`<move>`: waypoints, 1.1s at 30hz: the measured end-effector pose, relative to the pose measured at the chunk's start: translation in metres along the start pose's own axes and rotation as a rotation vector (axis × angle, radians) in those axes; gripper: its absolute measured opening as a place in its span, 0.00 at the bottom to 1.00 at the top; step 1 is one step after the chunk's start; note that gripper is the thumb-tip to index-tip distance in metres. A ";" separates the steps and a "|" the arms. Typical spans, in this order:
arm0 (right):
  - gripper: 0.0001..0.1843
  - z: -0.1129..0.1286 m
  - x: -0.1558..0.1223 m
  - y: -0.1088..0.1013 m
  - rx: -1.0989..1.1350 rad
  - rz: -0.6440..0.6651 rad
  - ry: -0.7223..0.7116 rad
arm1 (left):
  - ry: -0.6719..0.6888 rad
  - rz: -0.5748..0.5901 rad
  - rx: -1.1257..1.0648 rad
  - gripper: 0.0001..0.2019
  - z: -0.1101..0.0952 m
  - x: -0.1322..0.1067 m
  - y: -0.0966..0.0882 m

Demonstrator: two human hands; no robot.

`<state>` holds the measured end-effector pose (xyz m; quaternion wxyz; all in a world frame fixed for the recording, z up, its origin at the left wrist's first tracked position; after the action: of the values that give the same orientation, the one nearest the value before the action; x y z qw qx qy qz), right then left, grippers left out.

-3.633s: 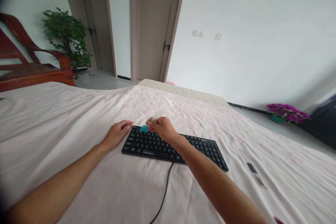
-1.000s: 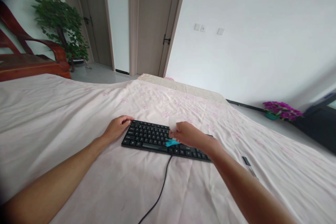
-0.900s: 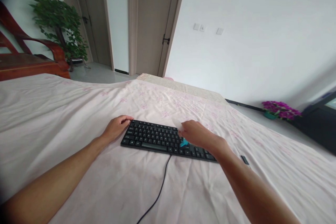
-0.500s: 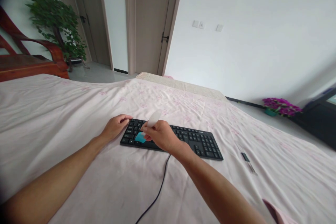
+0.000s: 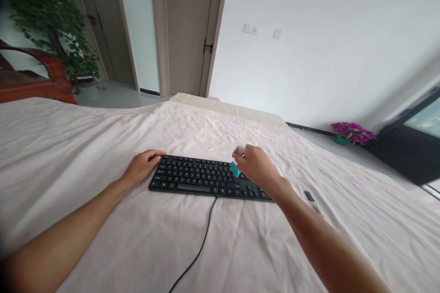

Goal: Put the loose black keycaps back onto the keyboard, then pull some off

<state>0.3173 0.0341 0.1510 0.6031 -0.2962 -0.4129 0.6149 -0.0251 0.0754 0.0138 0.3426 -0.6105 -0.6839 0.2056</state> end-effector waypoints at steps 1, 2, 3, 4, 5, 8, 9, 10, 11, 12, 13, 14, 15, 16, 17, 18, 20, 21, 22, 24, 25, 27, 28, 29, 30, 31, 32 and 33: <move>0.14 0.000 0.002 0.004 0.070 -0.047 0.004 | 0.003 0.002 0.000 0.16 0.000 0.000 0.000; 0.14 0.000 0.004 0.009 0.143 -0.084 0.006 | 0.007 0.002 0.000 0.17 0.000 0.000 0.001; 0.13 -0.001 0.006 0.015 0.217 -0.101 0.010 | 0.011 0.001 0.000 0.17 0.001 0.000 0.001; 0.12 -0.004 0.008 0.022 0.283 -0.104 0.025 | 0.012 0.001 -0.002 0.17 0.001 0.000 0.001; 0.11 -0.007 0.008 0.029 0.338 -0.092 0.050 | 0.011 0.000 -0.003 0.17 0.002 0.000 0.001; 0.08 -0.019 0.003 0.041 0.412 0.035 0.138 | 0.010 -0.001 0.002 0.17 0.003 0.000 0.001; 0.07 -0.022 -0.001 0.042 0.415 0.101 0.166 | 0.010 -0.001 0.005 0.17 0.002 0.000 0.001; 0.07 -0.024 -0.005 0.042 0.411 0.176 0.193 | 0.010 -0.001 0.009 0.17 0.002 0.000 0.001; 0.06 -0.026 -0.010 0.042 0.402 0.259 0.219 | 0.009 -0.001 0.013 0.17 0.002 0.000 0.001; 0.06 -0.026 -0.015 0.040 0.395 0.335 0.244 | 0.006 0.000 0.017 0.17 0.002 0.000 0.000; 0.06 -0.025 -0.019 0.038 0.394 0.393 0.264 | 0.001 0.000 0.020 0.17 0.001 0.000 0.000; 0.06 -0.023 -0.021 0.035 0.398 0.416 0.273 | -0.001 0.002 0.021 0.17 0.001 0.000 0.000; 0.05 -0.020 -0.020 0.031 0.410 0.401 0.266 | -0.003 0.003 0.022 0.17 0.001 -0.001 0.000; 0.05 -0.015 -0.016 0.028 0.433 0.345 0.246 | -0.003 0.003 0.021 0.17 0.001 -0.001 0.000; 0.05 -0.011 -0.011 0.024 0.465 0.264 0.220 | -0.002 0.004 0.019 0.17 0.001 -0.001 0.000; 0.06 -0.007 -0.006 0.023 0.500 0.175 0.193 | 0.002 0.004 0.016 0.17 0.001 -0.001 0.001; 0.06 -0.001 0.005 0.026 0.561 0.031 0.154 | 0.007 0.002 0.010 0.17 0.003 0.000 0.001; 0.07 0.000 0.009 0.030 0.576 -0.011 0.143 | 0.009 0.000 0.008 0.17 0.003 0.000 0.002; 0.07 0.001 0.012 0.035 0.579 -0.028 0.133 | 0.010 0.000 0.006 0.17 0.004 0.000 0.002; 0.08 0.000 0.015 0.047 0.555 0.023 0.130 | 0.010 0.002 0.003 0.17 0.005 0.001 0.002; 0.07 -0.001 0.013 0.052 0.535 0.092 0.139 | 0.011 0.005 0.001 0.17 0.005 0.001 0.003; 0.07 -0.001 0.007 0.059 0.507 0.268 0.172 | 0.015 0.009 0.002 0.17 0.004 0.001 0.002; 0.07 0.000 0.004 0.059 0.505 0.341 0.186 | 0.015 0.012 0.005 0.17 0.003 0.001 0.002; 0.07 0.002 0.002 0.057 0.517 0.383 0.190 | 0.012 0.012 0.007 0.17 0.002 0.001 0.002; 0.07 0.006 0.001 0.054 0.543 0.385 0.177 | 0.007 0.012 0.010 0.17 0.001 0.000 0.001; 0.07 0.012 0.003 0.050 0.583 0.355 0.146 | 0.003 0.012 0.012 0.17 0.000 0.000 0.001; 0.08 0.018 0.007 0.047 0.635 0.304 0.101 | -0.001 0.012 0.012 0.16 0.000 0.000 0.001; 0.09 0.026 0.012 0.046 0.696 0.250 0.044 | -0.003 0.011 0.010 0.16 0.000 0.000 0.001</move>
<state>0.2707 0.0453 0.1252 0.5966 -0.1344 -0.1267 0.7810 -0.0244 0.0756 0.0131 0.3437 -0.6122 -0.6799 0.2119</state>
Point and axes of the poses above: each hand's wrist, its own x-axis towards the middle knuckle, its own y-axis out of the palm, z = x × y, the point moved 6 cm from there along x, towards the middle knuckle, and after that the axes turned 7 degrees about x, right-handed, at the moved point
